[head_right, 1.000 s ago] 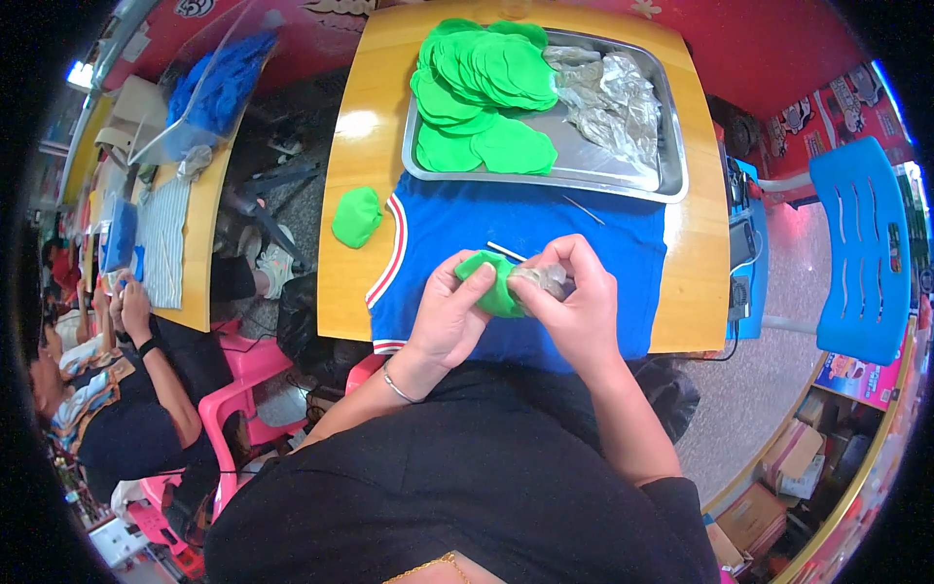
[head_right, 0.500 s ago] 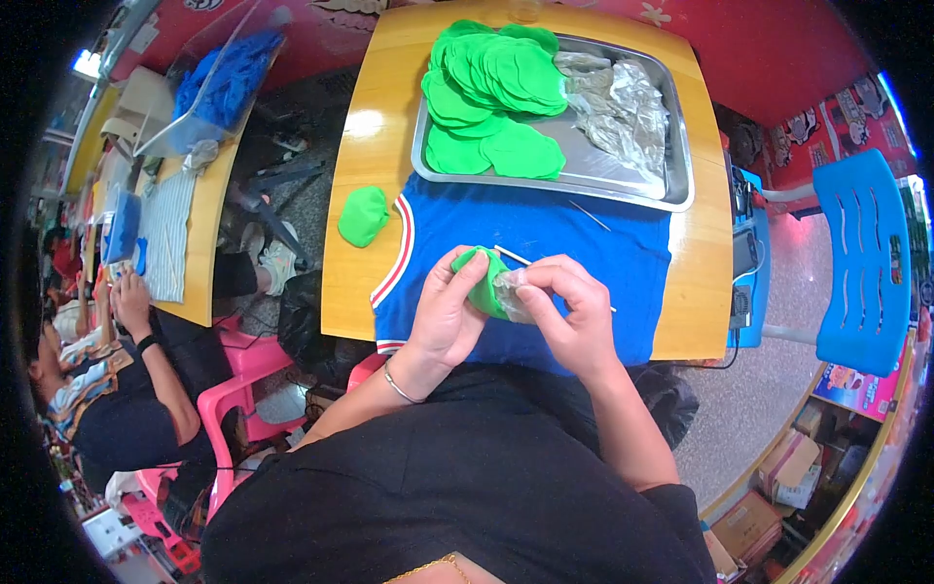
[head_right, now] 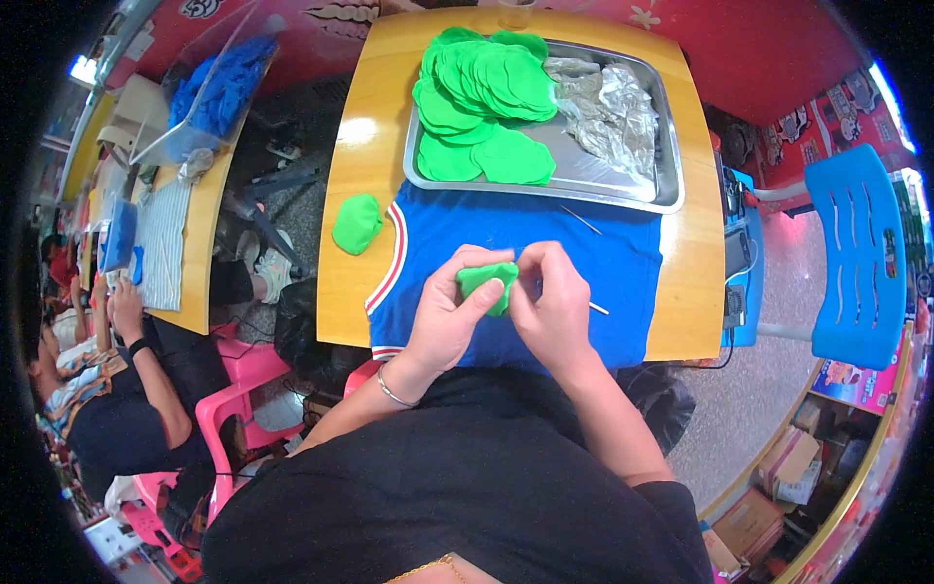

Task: Shaping green clay-like material into balls and inserting a white stick into each.

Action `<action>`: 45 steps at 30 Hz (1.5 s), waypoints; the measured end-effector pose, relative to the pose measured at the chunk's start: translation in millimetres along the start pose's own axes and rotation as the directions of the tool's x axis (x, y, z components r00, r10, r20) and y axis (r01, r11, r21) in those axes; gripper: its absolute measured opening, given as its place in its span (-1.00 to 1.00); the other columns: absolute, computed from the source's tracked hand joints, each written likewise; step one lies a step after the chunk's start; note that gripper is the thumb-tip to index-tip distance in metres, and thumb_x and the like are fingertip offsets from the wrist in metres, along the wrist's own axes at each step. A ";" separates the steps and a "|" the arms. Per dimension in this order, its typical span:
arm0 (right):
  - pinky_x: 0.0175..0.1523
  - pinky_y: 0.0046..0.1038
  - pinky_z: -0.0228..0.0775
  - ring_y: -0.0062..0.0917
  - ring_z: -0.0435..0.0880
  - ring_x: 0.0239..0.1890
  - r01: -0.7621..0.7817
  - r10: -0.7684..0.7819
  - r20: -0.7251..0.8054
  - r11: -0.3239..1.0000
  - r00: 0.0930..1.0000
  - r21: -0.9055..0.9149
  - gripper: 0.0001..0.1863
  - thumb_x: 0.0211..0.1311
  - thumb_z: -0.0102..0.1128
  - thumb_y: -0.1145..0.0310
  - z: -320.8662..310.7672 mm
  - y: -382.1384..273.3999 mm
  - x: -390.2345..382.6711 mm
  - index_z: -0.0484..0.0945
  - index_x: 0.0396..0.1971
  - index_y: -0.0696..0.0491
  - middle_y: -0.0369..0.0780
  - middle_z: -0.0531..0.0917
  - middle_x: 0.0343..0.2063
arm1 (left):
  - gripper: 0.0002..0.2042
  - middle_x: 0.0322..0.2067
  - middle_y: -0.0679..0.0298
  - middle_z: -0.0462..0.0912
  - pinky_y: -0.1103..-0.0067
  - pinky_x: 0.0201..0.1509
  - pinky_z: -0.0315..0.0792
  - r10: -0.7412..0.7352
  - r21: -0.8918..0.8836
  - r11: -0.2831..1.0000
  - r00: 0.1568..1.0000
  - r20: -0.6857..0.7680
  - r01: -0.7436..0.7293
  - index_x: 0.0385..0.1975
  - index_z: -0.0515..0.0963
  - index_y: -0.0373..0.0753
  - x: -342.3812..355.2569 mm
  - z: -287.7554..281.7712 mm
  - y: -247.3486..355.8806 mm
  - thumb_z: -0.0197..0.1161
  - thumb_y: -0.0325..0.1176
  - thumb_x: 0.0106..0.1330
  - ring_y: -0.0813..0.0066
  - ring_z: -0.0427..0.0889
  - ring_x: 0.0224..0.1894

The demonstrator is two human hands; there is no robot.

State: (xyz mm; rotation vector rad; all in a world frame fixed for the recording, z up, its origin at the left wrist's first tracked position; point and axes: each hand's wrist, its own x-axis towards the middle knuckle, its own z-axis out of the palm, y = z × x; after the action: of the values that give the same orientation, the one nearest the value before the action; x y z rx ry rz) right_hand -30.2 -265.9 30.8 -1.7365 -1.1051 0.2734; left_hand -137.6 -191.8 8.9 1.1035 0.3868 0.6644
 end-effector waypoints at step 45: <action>-0.44 -0.60 0.35 -0.57 0.52 -0.46 -0.015 0.010 0.196 1.000 0.981 0.022 -0.94 0.08 0.10 0.57 -15.5 7.1 -8.7 0.51 -0.42 0.22 -0.21 0.52 -0.45 | -0.79 -0.28 0.24 0.50 0.57 -0.16 0.36 0.057 0.340 0.938 0.997 0.051 -0.071 -0.23 0.45 -0.27 -14.8 -23.0 9.8 0.19 -0.36 0.18 0.43 0.49 -0.24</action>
State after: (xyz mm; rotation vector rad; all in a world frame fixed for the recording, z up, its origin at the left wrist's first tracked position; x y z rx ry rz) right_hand -21.3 -282.8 29.3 -1.7235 -1.2270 0.4721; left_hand -165.3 -182.9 7.8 1.4639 0.4438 0.6456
